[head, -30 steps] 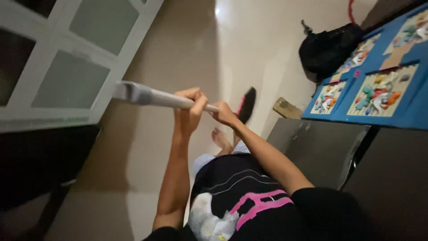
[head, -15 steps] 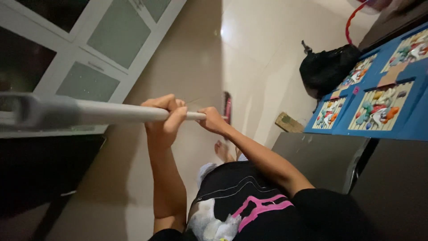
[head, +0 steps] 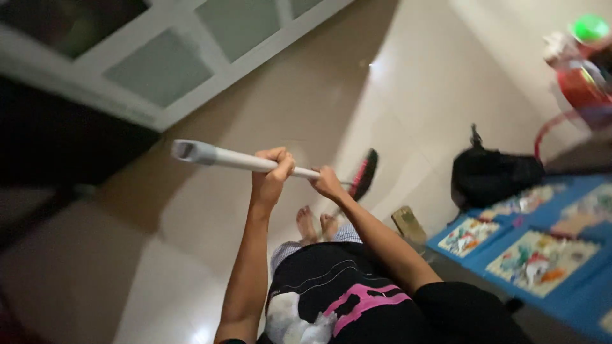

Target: Sweeping a cluttered floor with a broom.

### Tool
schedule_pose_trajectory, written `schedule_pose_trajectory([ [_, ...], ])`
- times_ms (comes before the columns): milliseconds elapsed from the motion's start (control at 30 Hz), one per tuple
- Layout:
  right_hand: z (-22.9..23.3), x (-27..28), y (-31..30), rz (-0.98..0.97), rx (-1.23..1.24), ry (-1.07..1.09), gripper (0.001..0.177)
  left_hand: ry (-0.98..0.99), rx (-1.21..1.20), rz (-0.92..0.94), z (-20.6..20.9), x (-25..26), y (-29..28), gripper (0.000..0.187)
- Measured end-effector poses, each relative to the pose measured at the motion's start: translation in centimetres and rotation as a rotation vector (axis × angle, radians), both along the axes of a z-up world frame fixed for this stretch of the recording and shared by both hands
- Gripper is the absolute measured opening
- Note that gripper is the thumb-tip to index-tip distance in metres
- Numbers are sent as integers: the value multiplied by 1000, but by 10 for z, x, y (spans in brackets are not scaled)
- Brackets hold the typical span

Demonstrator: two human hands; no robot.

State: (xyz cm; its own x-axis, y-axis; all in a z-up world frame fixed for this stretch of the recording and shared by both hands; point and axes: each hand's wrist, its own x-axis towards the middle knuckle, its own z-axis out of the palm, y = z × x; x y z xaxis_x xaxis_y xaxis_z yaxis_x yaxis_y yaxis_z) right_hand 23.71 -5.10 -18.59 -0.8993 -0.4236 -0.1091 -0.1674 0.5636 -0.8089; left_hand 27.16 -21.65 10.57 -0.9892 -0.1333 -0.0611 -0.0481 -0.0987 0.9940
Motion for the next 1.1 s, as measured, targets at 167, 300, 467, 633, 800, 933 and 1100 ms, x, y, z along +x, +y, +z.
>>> schedule_pose_trajectory([
  [167, 26, -9, -44, 193, -63, 20, 14, 76, -130, 215, 21, 28, -20, 32],
  [300, 54, -19, -49, 358, 38, -180, 17, 235, 242, 306, 27, 55, -32, 35],
  [467, 15, -63, -9, 429, 216, -111, 15, 138, 56, 454, -65, 64, -16, 25],
  [633, -90, -99, 14, 539, 195, 191, 19, 44, -173, 406, -149, 78, 20, 12],
  [800, -102, -96, -38, 613, 181, 139, 20, -203, -99, 493, -122, 93, 0, 12],
  [933, -84, -43, -124, 717, 228, -109, 10, -292, -167, 591, -87, 124, -58, 19],
  [1100, -56, 37, -212, 890, 3, 37, 20, -76, -323, 707, -30, 166, -116, 23],
])
